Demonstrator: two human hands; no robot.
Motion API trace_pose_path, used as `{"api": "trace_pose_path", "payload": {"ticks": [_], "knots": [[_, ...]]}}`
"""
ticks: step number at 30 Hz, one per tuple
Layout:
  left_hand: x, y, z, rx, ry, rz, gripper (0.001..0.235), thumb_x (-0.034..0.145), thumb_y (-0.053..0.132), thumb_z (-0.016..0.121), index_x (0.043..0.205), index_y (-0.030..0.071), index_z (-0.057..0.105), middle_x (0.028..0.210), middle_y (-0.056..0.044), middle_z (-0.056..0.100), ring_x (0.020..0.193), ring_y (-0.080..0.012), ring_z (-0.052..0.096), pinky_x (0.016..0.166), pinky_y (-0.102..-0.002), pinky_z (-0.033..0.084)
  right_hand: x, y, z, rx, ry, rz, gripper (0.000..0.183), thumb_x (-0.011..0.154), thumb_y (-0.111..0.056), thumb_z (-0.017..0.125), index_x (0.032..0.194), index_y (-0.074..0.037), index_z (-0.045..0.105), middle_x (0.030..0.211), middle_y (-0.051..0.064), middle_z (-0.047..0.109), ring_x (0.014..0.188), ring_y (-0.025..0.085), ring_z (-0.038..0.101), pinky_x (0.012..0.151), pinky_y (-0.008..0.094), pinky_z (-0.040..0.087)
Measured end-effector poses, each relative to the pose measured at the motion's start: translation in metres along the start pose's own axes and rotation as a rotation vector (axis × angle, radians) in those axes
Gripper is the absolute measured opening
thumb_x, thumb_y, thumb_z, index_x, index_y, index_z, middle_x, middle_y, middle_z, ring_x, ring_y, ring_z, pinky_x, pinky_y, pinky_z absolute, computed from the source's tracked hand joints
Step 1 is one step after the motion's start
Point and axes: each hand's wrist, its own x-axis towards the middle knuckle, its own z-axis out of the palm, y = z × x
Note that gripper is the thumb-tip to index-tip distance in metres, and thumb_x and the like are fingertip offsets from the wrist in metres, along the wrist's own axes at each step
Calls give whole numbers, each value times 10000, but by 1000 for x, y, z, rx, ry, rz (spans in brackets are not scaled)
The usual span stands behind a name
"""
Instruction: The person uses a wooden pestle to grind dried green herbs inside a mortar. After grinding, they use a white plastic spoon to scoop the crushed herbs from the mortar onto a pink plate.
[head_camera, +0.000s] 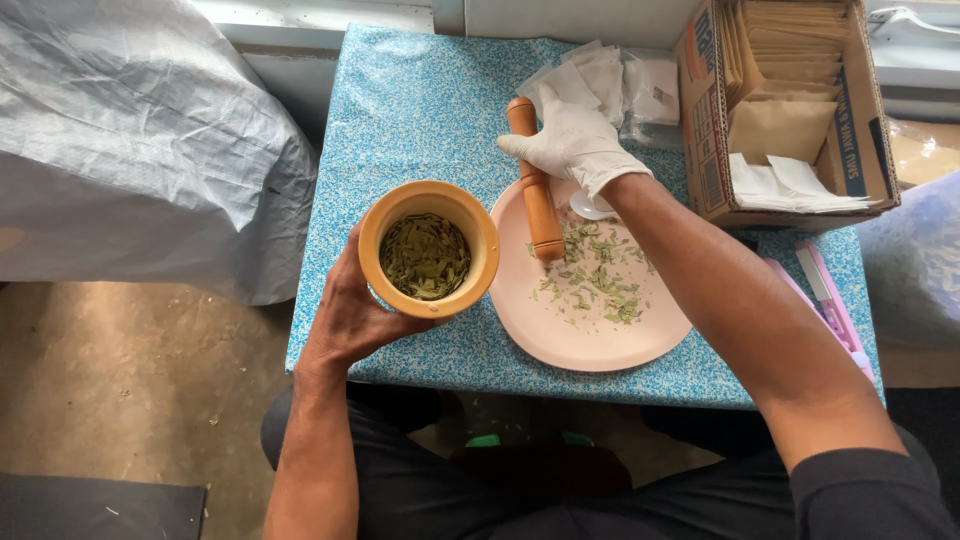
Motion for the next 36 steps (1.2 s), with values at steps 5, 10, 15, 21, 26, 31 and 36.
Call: {"api": "trace_pose_path", "payload": {"ticks": [5, 10, 15, 21, 26, 31, 36], "knots": [[4, 13, -3, -29, -6, 14, 1181, 750, 384, 1024, 1670, 52, 362, 1584, -191, 591, 1480, -370, 630, 1210, -518, 547, -16, -5, -6, 31, -10, -27, 909, 915, -756, 633, 1638, -241, 438, 1272, 122, 749, 1118, 410, 723, 893, 545, 551], [5, 14, -2, -44, -21, 9, 1174, 749, 367, 1030, 1668, 61, 366, 1589, -188, 582, 1492, -366, 618, 1219, -513, 539, -13, 2, -3, 47, -6, -29, 930, 932, -770, 618, 1682, -263, 406, 1322, 125, 757, 1147, 426, 728, 917, 545, 555], [4, 9, 0, 6, 3, 45, 1208, 749, 393, 1024, 1682, 36, 344, 1656, -198, 536, 1541, -389, 577, 1263, -544, 510, -17, 3, -8, 34, -11, -30, 848, 950, -771, 596, 1610, -250, 490, 1314, 110, 752, 1162, 406, 713, 914, 557, 555], [3, 7, 2, 13, 14, 27, 1225, 722, 362, 1047, 1685, 65, 351, 1647, -186, 561, 1523, -386, 605, 1233, -539, 532, -10, 22, -6, 1, 49, -75, 948, 936, -858, 483, 1676, -265, 491, 1494, 142, 680, 1300, 453, 651, 959, 610, 531], [3, 4, 3, 34, 25, 49, 1221, 714, 377, 1057, 1672, 59, 368, 1606, -190, 583, 1487, -374, 625, 1208, -524, 552, -8, 37, -2, -2, 56, -90, 805, 986, -801, 511, 1533, -216, 597, 1326, 144, 744, 1163, 431, 694, 881, 589, 539], [0, 3, 4, 51, 24, 11, 1223, 697, 396, 1056, 1659, 60, 380, 1583, -180, 601, 1460, -372, 644, 1163, -527, 571, -12, 38, -2, 26, 41, -71, 819, 983, -792, 507, 1576, -233, 583, 1353, 166, 748, 1202, 442, 694, 918, 577, 539], [-1, -3, 5, 75, 35, 34, 1236, 686, 406, 1061, 1659, 50, 388, 1604, -191, 593, 1477, -385, 631, 1183, -537, 560, -19, 51, -10, 33, 103, -117, 938, 1014, -827, 379, 1664, -166, 530, 1488, 45, 738, 1354, 427, 665, 1056, 630, 497]]}}
